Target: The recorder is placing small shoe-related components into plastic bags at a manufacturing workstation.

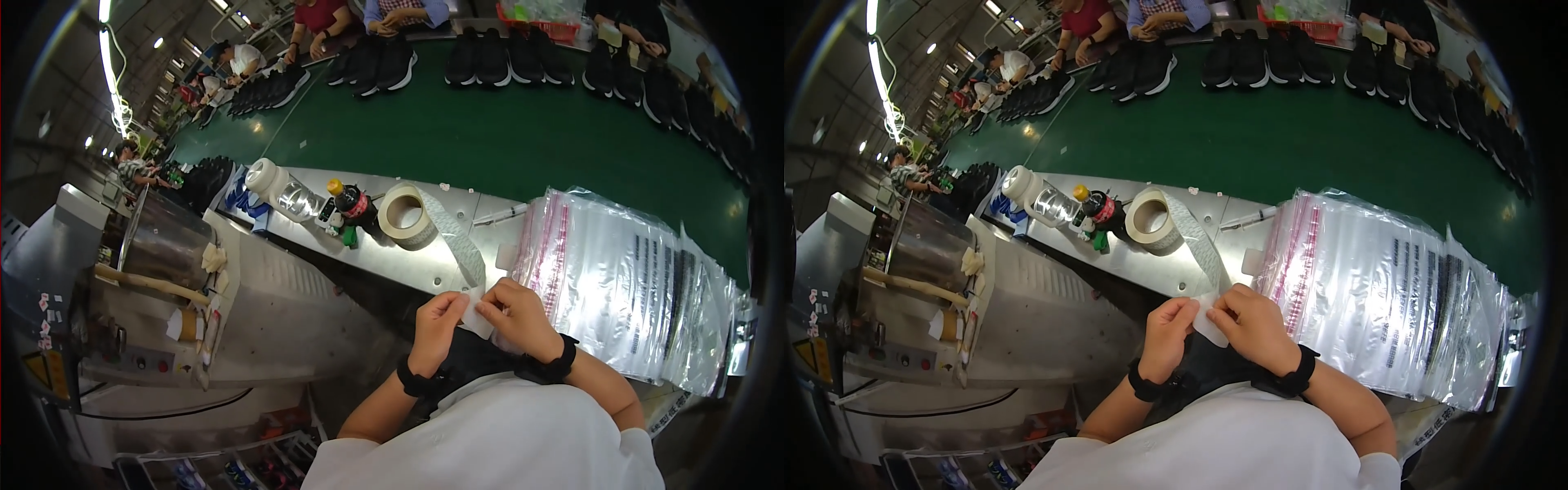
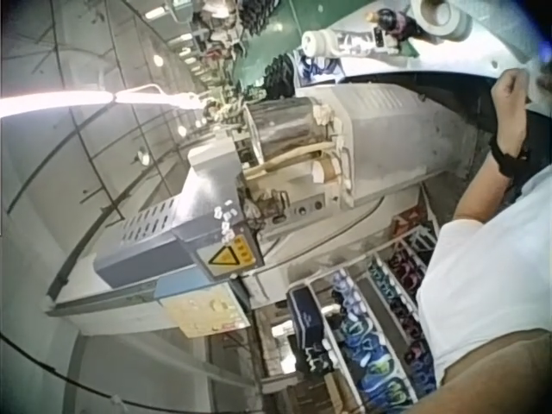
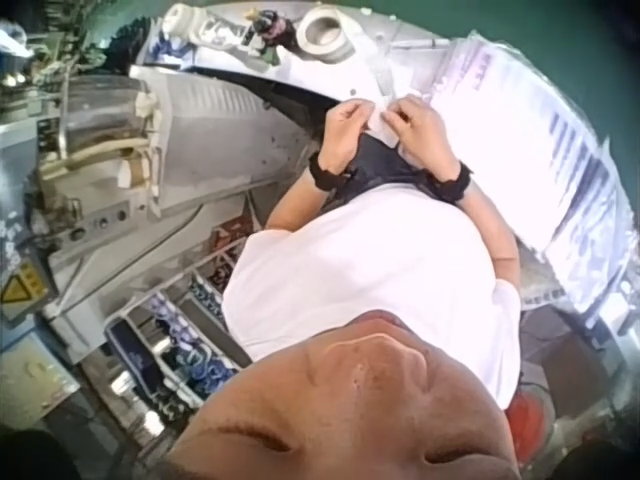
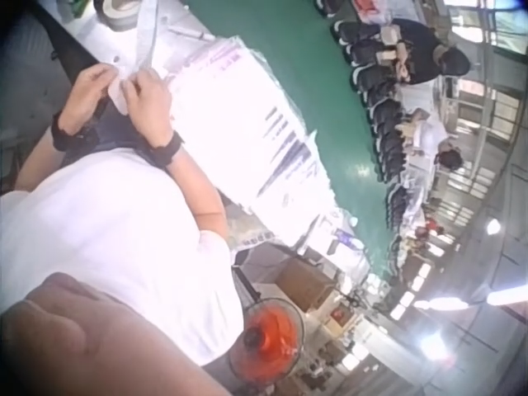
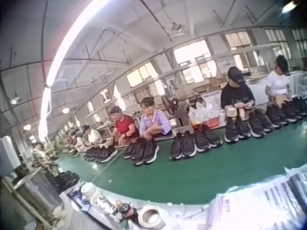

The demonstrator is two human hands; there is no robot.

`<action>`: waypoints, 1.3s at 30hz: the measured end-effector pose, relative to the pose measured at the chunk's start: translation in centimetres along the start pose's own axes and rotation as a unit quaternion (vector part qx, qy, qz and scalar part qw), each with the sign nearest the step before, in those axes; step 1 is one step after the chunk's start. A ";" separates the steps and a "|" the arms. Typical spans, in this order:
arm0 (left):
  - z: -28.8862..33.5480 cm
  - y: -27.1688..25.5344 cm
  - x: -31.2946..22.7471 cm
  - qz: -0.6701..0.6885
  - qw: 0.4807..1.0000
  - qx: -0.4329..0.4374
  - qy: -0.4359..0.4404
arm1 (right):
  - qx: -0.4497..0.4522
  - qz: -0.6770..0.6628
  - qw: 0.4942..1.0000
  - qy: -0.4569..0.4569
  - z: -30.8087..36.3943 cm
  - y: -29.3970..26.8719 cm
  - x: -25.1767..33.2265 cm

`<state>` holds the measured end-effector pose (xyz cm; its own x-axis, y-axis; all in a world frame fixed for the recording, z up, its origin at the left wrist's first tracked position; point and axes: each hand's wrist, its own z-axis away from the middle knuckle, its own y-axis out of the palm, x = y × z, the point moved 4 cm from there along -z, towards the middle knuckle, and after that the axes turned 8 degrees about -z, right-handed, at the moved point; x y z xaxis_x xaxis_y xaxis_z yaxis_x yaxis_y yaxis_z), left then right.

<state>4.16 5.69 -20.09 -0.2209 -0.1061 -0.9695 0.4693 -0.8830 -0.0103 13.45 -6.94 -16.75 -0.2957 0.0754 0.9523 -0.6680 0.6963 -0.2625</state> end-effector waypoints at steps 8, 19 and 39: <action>0.5 -0.6 1.9 0.408 0.892 0.123 -0.153 | 0.020 -0.117 0.993 0.004 0.5 -0.9 -1.8; 0.4 -1.0 0.2 0.223 0.969 0.101 -0.030 | 0.114 -0.265 0.949 0.129 -0.9 1.8 -3.6; 1.4 -0.9 0.3 0.193 0.978 0.048 0.070 | 0.001 -0.149 0.980 0.128 -1.9 2.6 -2.9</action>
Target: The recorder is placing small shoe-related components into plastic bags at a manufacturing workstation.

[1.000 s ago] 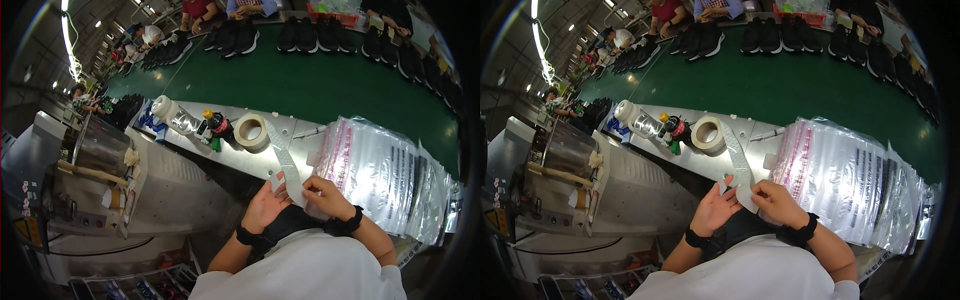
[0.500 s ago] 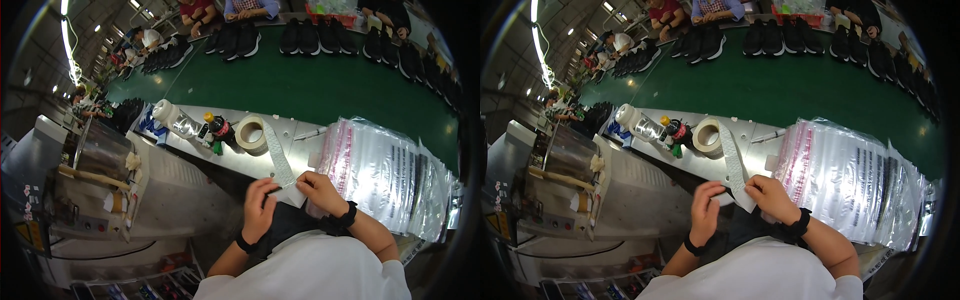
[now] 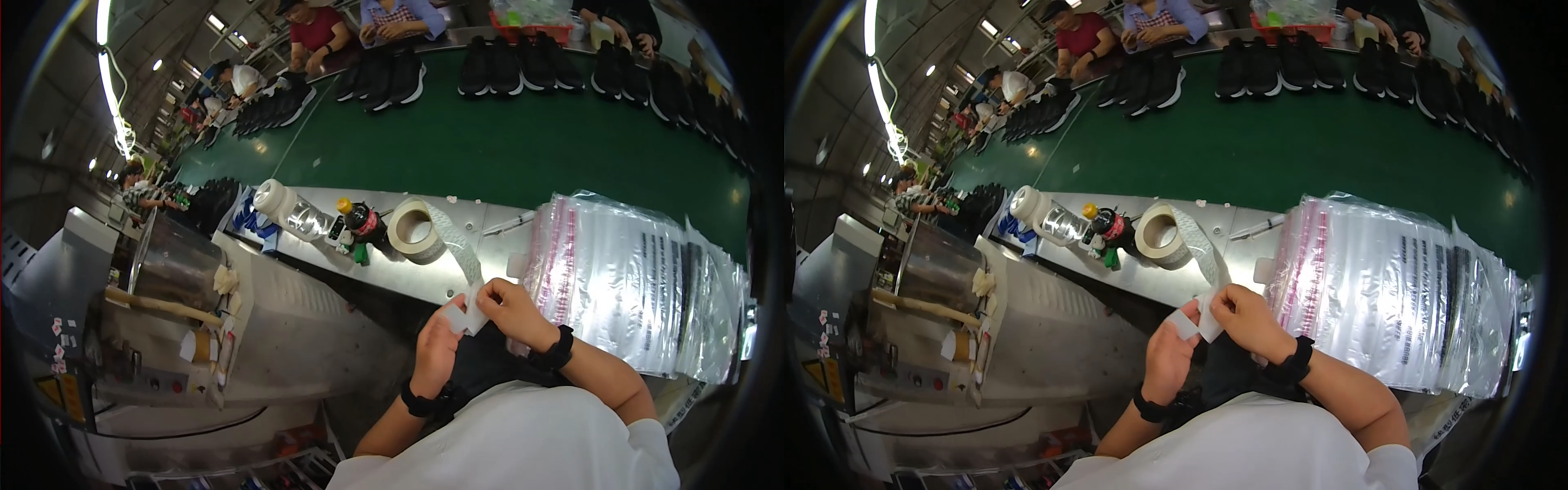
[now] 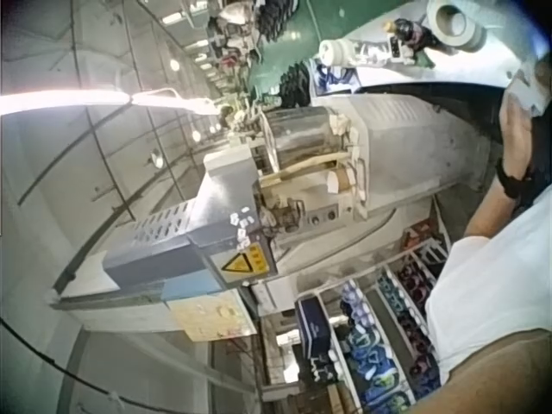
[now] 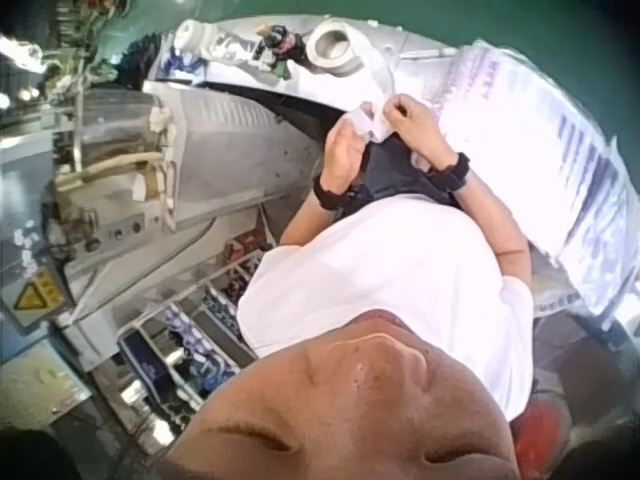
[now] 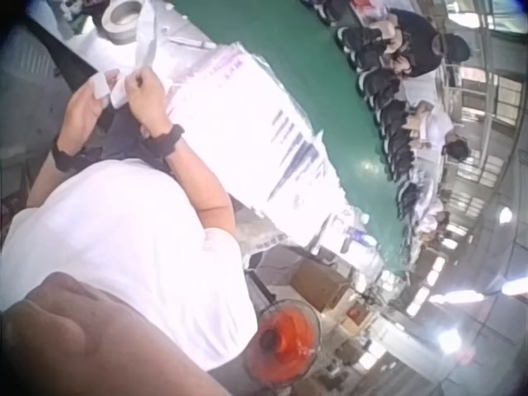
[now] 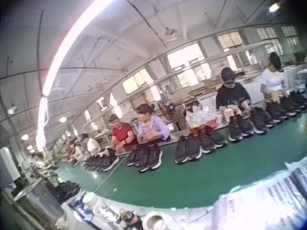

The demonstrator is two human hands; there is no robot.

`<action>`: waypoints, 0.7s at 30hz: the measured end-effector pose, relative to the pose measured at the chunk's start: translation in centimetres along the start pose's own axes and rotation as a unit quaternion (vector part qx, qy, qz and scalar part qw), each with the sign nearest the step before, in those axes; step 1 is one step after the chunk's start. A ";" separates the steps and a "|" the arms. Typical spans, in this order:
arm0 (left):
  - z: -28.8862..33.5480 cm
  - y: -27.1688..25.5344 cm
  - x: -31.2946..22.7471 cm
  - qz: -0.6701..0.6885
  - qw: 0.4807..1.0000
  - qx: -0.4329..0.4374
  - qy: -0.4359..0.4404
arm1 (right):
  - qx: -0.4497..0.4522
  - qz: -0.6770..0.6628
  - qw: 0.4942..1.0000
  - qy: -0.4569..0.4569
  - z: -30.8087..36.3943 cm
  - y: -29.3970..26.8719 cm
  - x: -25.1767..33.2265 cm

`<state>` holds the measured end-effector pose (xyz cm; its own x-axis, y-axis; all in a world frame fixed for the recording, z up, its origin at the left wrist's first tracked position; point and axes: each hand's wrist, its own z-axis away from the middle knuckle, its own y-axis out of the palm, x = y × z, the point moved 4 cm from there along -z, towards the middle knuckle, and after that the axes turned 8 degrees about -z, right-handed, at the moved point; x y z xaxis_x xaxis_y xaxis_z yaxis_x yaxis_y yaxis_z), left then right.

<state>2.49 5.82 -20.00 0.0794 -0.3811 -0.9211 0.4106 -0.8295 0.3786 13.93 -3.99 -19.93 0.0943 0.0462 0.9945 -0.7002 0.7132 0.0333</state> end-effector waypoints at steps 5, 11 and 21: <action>-1.7 0.3 -2.5 -0.032 0.996 -0.019 0.083 | -0.042 0.140 0.988 -0.055 3.5 -4.5 0.0; -4.1 9.5 2.3 0.127 0.953 0.264 -0.071 | -0.302 0.380 0.861 -0.150 9.6 -10.1 2.2; -5.6 11.8 10.7 0.218 0.935 0.201 -0.193 | -0.378 0.406 0.821 -0.133 11.1 -13.9 -1.1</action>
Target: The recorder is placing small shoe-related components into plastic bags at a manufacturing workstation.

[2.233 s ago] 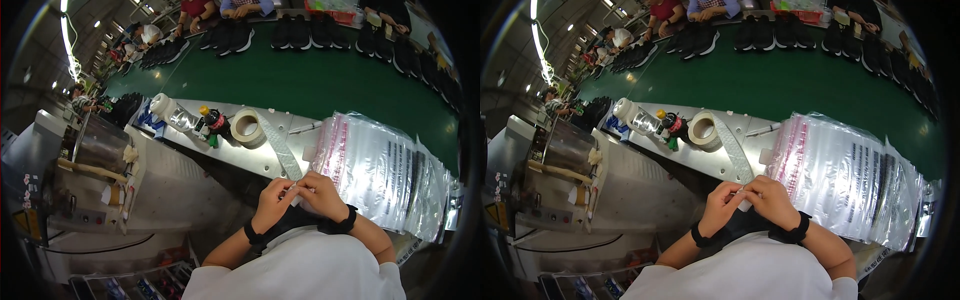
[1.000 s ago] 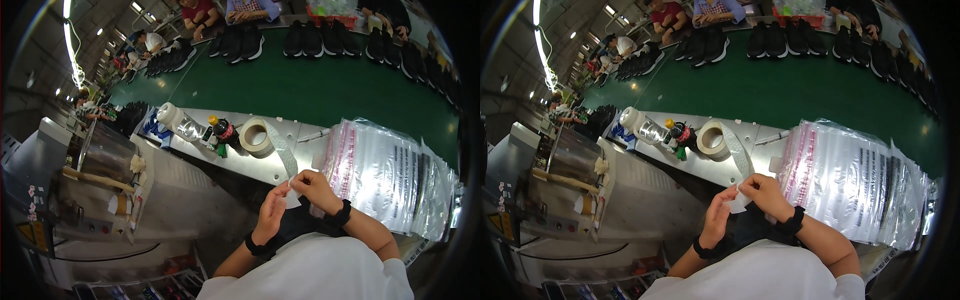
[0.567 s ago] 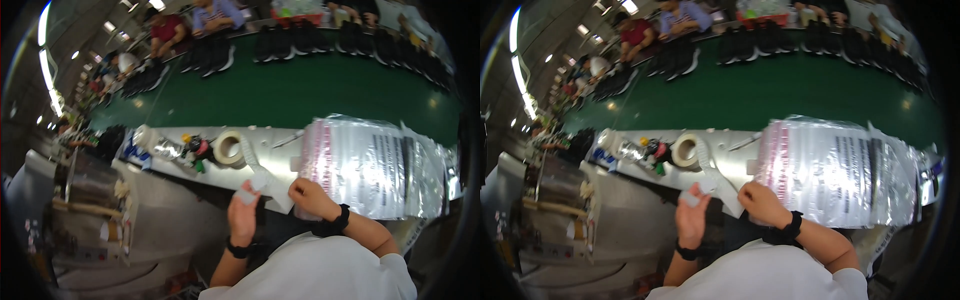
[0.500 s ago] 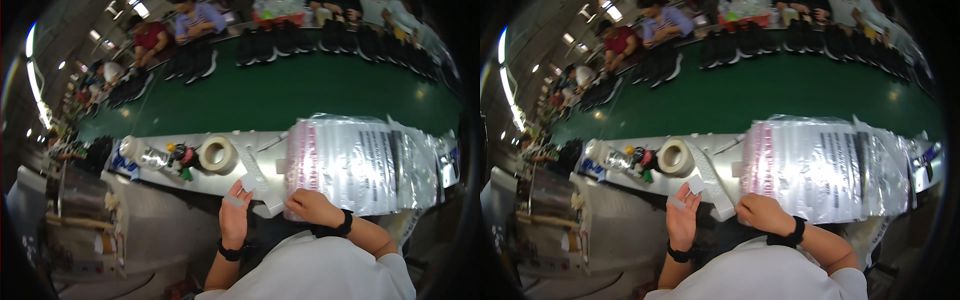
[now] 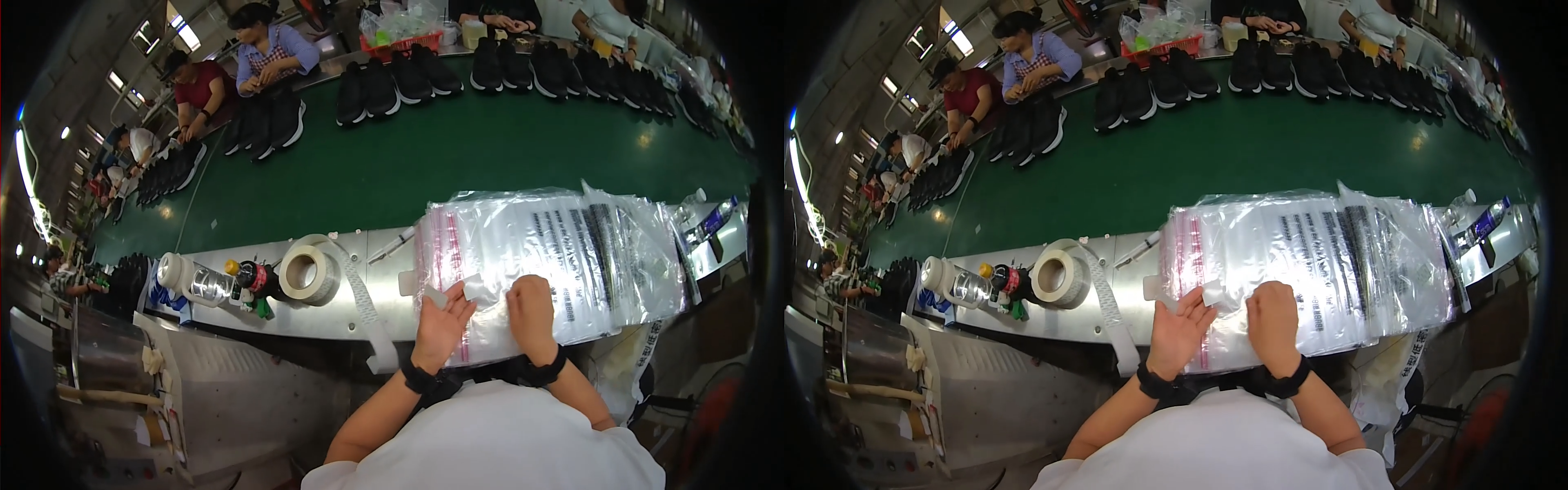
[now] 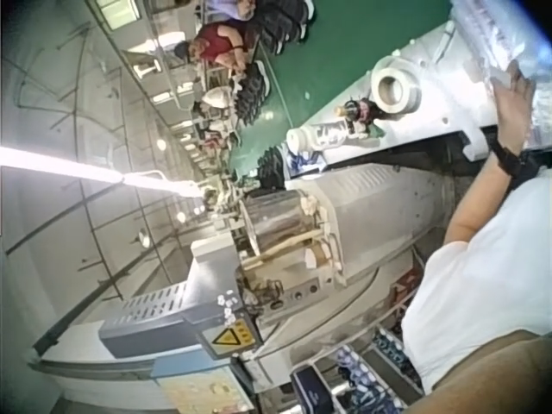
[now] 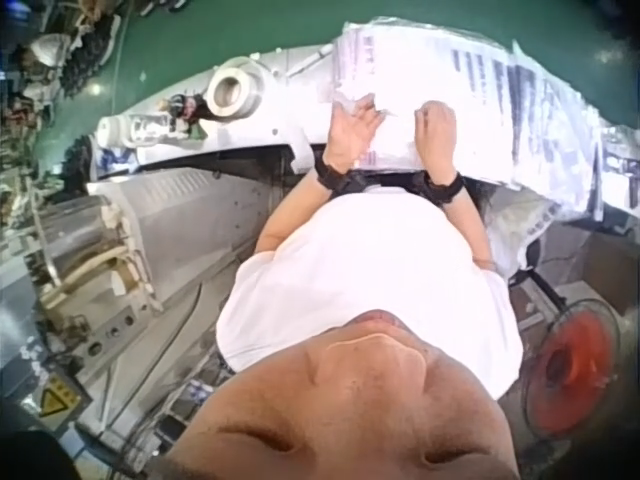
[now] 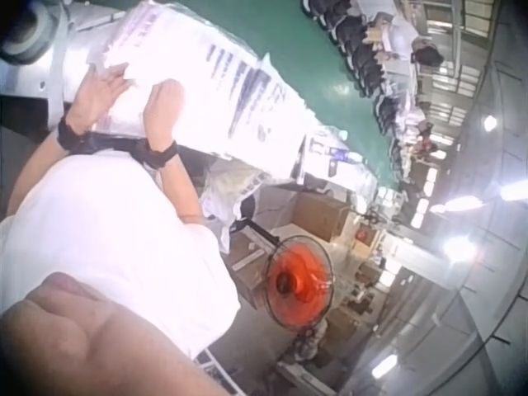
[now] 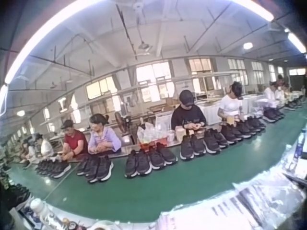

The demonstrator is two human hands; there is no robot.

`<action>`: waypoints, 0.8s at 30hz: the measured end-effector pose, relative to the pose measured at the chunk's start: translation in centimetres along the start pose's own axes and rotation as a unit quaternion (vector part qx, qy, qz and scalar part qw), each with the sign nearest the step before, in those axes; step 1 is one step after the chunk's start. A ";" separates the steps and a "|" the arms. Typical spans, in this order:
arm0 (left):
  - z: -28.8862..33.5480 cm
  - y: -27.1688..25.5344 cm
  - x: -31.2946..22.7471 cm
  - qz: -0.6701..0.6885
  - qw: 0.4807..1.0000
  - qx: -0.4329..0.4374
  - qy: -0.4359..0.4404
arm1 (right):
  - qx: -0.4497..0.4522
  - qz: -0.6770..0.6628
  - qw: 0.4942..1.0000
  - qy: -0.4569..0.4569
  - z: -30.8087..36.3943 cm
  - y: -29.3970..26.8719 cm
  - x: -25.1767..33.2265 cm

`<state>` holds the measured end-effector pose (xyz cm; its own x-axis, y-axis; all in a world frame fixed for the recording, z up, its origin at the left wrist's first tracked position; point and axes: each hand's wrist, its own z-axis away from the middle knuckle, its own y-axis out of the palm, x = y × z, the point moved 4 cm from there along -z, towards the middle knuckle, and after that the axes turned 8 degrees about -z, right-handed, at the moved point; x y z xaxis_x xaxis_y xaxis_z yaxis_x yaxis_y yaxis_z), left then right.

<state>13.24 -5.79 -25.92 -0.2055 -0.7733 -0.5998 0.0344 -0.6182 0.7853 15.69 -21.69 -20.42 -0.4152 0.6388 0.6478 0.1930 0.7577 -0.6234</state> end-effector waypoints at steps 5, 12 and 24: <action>-0.8 2.2 -1.9 -0.117 0.991 0.058 -0.035 | -0.015 -0.262 0.951 0.163 -0.6 -3.4 -2.2; -3.6 3.4 0.7 -0.023 0.973 0.054 -0.222 | -0.017 -0.366 0.878 0.308 0.1 -4.1 -3.1; -2.3 6.1 -3.8 -0.008 0.971 0.047 -0.235 | 0.092 0.025 0.985 -0.146 0.6 -4.7 3.8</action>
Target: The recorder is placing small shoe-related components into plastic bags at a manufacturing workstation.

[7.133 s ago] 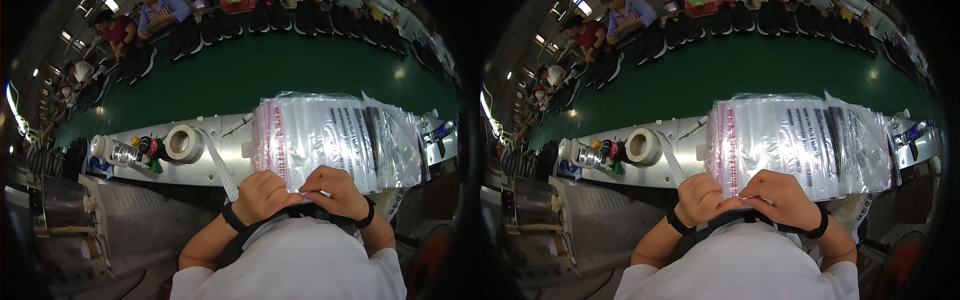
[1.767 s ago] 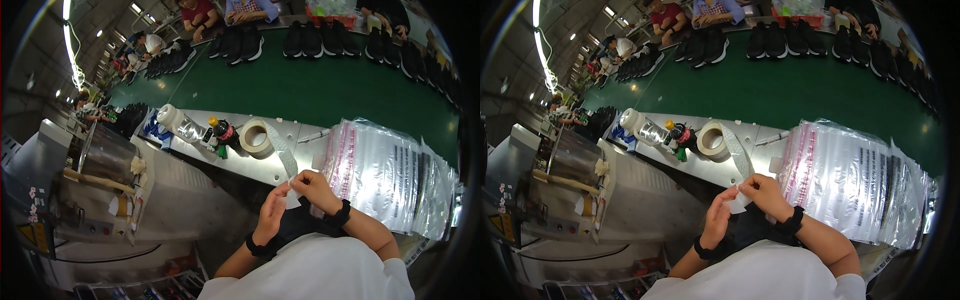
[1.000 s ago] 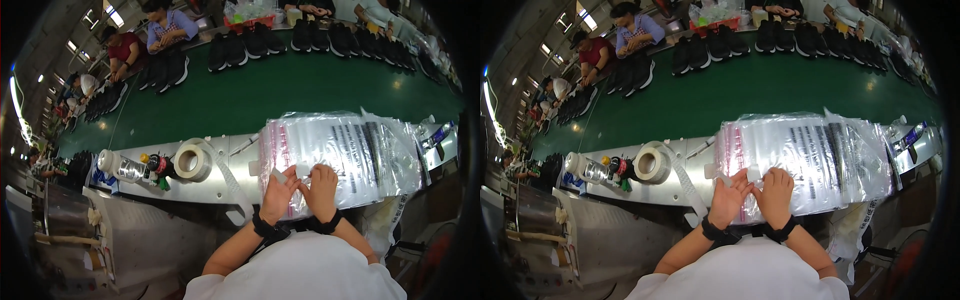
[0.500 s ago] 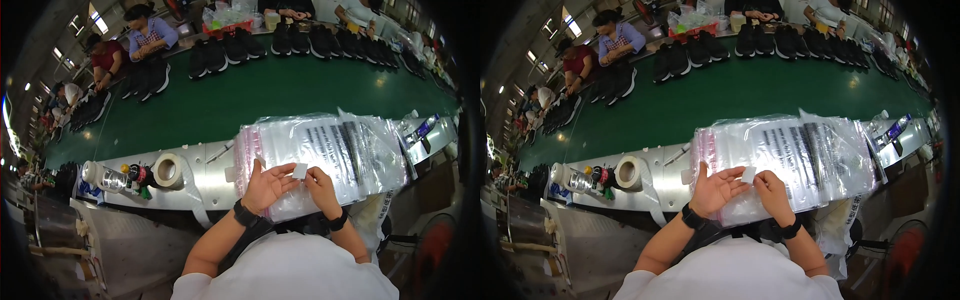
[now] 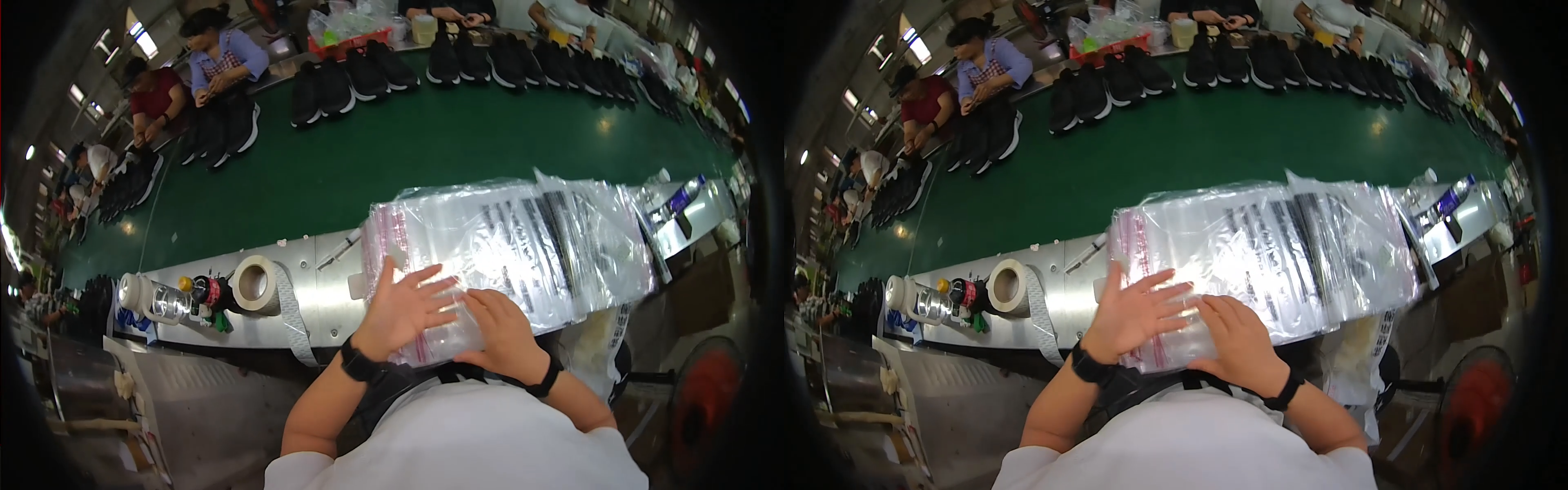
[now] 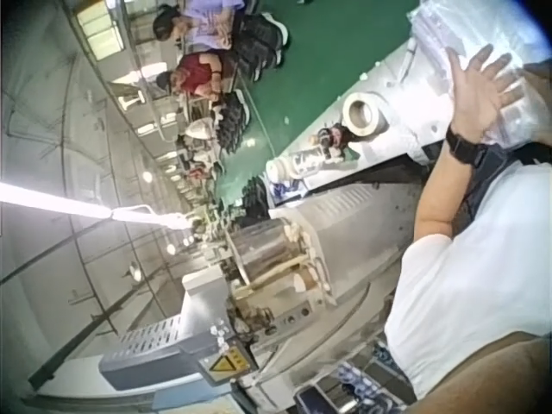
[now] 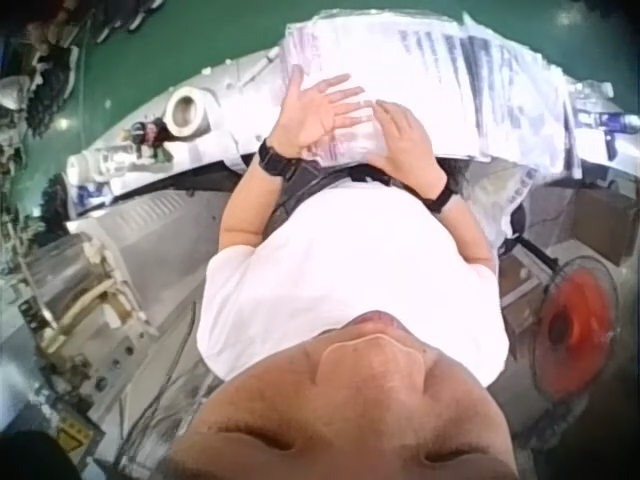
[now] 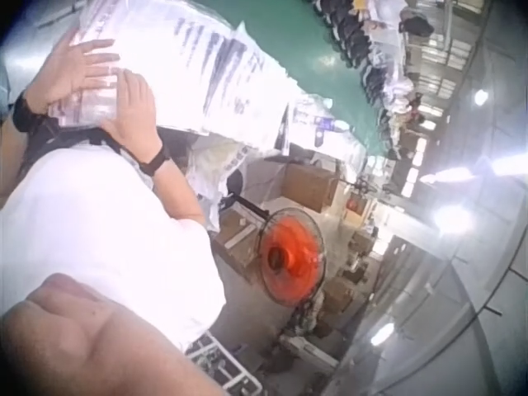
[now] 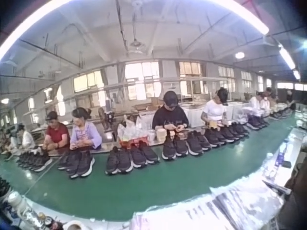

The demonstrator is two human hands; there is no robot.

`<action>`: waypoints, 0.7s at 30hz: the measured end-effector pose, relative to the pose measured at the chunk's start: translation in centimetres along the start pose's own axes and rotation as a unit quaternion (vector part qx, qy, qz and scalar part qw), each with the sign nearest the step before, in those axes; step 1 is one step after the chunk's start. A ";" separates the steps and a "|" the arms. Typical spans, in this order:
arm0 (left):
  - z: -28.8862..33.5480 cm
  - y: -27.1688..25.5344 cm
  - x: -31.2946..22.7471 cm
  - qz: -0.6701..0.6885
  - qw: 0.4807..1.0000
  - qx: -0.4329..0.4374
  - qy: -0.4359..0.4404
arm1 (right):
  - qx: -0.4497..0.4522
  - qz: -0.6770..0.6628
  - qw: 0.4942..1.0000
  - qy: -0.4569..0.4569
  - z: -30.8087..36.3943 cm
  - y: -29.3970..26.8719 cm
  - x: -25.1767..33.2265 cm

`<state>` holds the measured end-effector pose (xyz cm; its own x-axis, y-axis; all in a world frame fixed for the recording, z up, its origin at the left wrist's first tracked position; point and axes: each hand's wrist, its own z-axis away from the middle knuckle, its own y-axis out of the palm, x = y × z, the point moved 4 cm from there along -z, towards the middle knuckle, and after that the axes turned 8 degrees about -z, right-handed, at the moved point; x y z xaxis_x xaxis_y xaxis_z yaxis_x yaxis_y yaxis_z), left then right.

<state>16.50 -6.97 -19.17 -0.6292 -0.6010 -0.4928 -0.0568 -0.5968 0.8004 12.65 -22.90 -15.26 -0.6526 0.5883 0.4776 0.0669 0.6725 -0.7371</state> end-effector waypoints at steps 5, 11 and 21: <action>1.2 -2.5 -0.3 -0.013 0.992 -0.036 0.121 | 0.011 -0.172 0.982 0.072 1.1 2.6 -5.5; 0.6 -5.0 2.6 -0.022 0.996 -0.057 0.071 | -0.370 -0.250 0.776 0.445 9.3 -11.9 -24.2; 1.5 -8.3 3.4 -0.031 0.984 -0.106 0.142 | -0.194 0.052 0.957 0.208 2.0 -0.7 -8.5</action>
<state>13.72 -3.27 -26.97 -0.3865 -0.6658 -0.6383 0.0927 -0.7166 0.6913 16.65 -29.23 -19.76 -0.2754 0.7349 0.6197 0.4428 0.6691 -0.5968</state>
